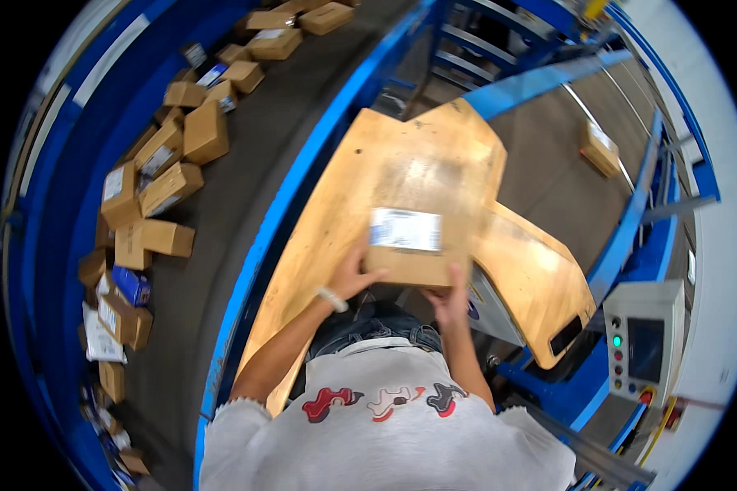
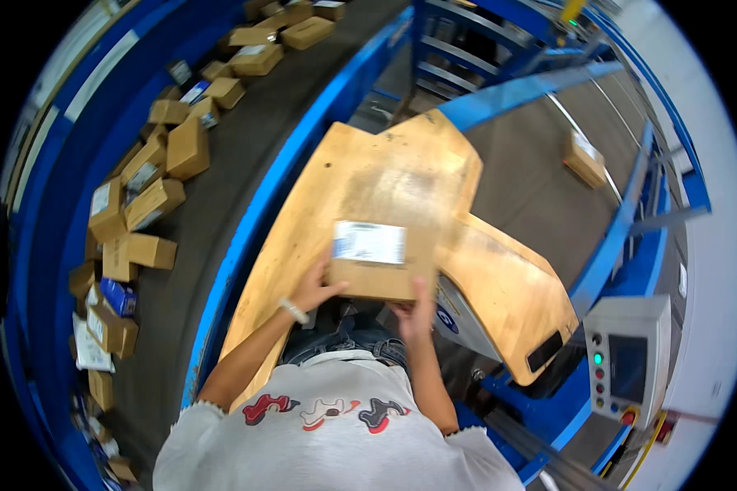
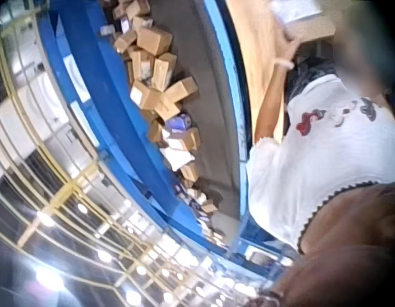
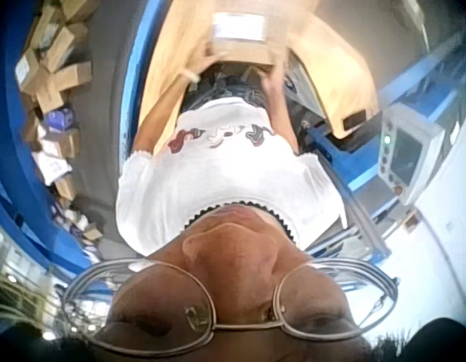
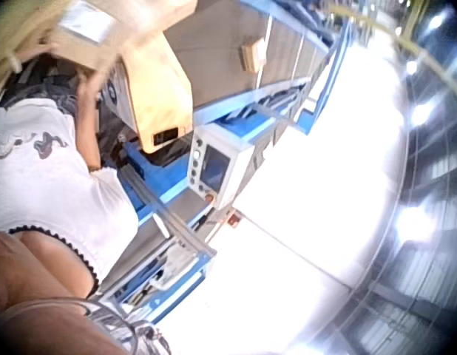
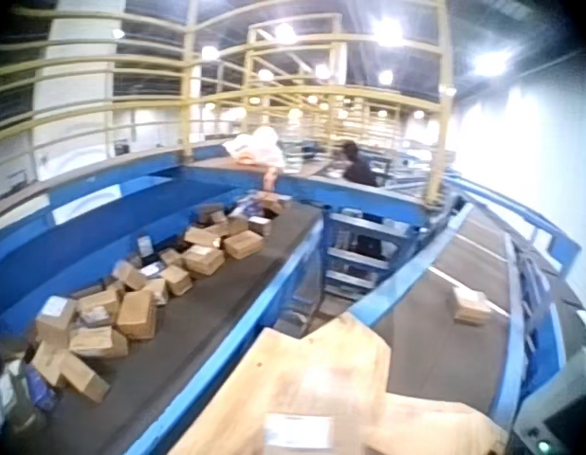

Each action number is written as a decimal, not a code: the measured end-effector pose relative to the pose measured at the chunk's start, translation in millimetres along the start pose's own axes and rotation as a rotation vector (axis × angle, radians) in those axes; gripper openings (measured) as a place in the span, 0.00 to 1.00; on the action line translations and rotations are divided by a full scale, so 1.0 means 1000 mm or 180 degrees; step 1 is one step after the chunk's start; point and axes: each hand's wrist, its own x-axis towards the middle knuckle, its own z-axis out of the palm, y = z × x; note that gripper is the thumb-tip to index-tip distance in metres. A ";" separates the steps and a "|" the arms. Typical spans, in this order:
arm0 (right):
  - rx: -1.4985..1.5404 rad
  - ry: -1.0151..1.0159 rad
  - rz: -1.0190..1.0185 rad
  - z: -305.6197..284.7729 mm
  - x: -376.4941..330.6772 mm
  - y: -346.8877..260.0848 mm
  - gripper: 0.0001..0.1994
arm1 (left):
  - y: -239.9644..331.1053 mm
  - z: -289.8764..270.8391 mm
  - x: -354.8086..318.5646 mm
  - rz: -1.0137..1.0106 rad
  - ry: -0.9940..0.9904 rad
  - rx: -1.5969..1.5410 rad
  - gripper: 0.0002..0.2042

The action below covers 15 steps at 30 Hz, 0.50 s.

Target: The person stands at a conveyor belt station in a warehouse, picking up various cardboard boxes and packages from the moving belt. They place each item onto a wooden scanning platform to read the label, then move the items to a side area for sorting. The process is repetitive and involves handling different package sizes and types.

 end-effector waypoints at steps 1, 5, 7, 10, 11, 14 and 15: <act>0.0197 -0.0061 -0.0153 -0.043 0.025 -0.010 0.34 | 0.031 0.022 0.019 -0.0517 -0.0717 -0.0359 0.44; 0.0109 0.0589 -0.0707 -0.149 0.067 -0.088 0.41 | 0.056 0.067 0.026 -0.0265 -0.1324 -0.0457 0.42; -0.0483 0.1417 -0.1516 -0.229 0.083 -0.115 0.40 | 0.060 0.065 0.016 -0.0465 -0.1337 -0.0614 0.39; -0.4690 0.1284 -0.2618 -0.304 0.126 -0.158 0.40 | 0.037 0.034 -0.011 -0.0981 -0.0737 -0.0758 0.35; -0.4541 0.1153 -0.2623 -0.292 0.147 -0.171 0.39 | 0.032 0.022 -0.017 -0.1050 -0.0515 -0.0560 0.34; -0.3999 0.0757 -0.2702 -0.220 0.239 -0.208 0.36 | 0.013 -0.021 -0.031 -0.0832 0.0460 -0.0630 0.29; -0.3863 0.0657 -0.2692 -0.201 0.260 -0.224 0.36 | 0.007 -0.028 -0.036 -0.0757 0.0778 -0.0813 0.28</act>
